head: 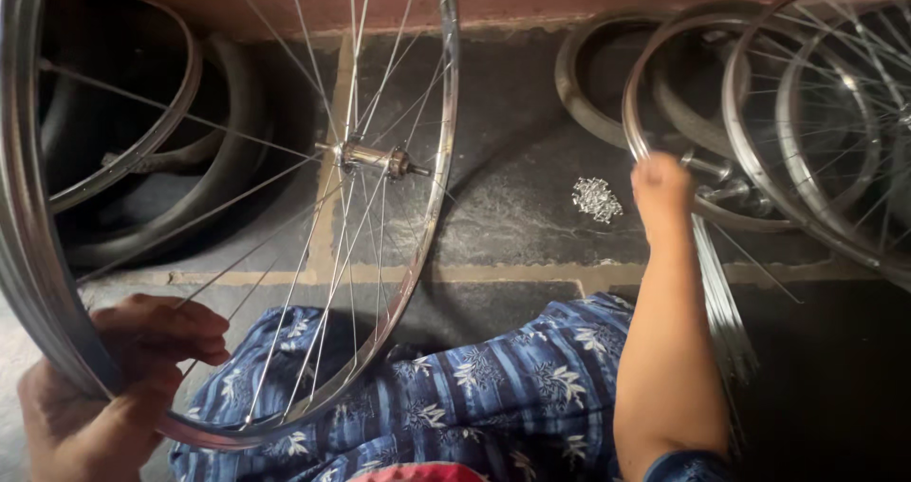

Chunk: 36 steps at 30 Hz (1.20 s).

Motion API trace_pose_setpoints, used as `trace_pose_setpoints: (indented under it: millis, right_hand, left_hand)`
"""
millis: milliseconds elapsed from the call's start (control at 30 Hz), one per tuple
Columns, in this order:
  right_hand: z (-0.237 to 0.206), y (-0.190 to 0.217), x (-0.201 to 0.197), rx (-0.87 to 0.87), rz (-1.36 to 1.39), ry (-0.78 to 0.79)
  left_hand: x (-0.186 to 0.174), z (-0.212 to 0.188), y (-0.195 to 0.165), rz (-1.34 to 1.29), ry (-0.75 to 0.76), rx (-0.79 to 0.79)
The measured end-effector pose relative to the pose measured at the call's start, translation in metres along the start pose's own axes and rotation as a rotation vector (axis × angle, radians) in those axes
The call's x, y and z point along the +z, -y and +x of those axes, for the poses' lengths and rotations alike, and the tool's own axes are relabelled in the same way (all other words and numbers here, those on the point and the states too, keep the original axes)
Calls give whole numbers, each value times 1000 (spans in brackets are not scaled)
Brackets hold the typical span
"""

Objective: The person sits on the floor lacing a bicycle wheel, threading spokes through the hub and attaching them to the rim one at a time, taking new spokes from a bundle on the floor and turning the wheel as they work around it.

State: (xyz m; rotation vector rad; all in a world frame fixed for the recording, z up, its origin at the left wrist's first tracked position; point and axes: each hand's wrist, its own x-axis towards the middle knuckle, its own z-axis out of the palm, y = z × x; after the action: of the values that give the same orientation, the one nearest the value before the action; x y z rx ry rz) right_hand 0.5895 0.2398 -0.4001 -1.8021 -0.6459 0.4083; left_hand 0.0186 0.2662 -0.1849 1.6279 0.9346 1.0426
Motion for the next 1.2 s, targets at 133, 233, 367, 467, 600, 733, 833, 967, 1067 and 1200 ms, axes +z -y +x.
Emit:
trace_pose_setpoints:
  millis: [133, 233, 367, 467, 600, 733, 833, 967, 1067, 1200]
  right_hand:
    - [-13, -34, 6, 232, -330, 160]
    - [-17, -25, 35, 242, -760, 201]
    - [-17, -8, 52, 302, -1000, 204]
    - [-17, -3, 56, 296, -1056, 214]
    - [-13, -2, 47, 260, -1014, 238]
    - [-15, 3, 24, 189, -676, 134]
    - [-38, 20, 19, 92, 4, -38]
    - [-131, 57, 28, -147, 414, 178]
    - [-233, 90, 44, -95, 680, 419]
    - [-346, 127, 39, -578, 475, 757]
  left_hand:
    - [-2, 8, -15, 89, -11, -39]
    - [-4, 16, -22, 91, 8, -48]
    - [-3, 25, -21, -59, 84, 6]
    - [2, 36, -14, -183, 156, 83]
    - [2, 50, -19, -181, 214, 89]
    - [8, 53, -28, -245, 283, 45]
    - [11, 45, -31, -271, 328, 3]
    - [23, 25, -26, -332, 346, -15]
    - [45, 5, -25, -274, 294, -67]
    - [100, -33, -30, -132, 143, 154]
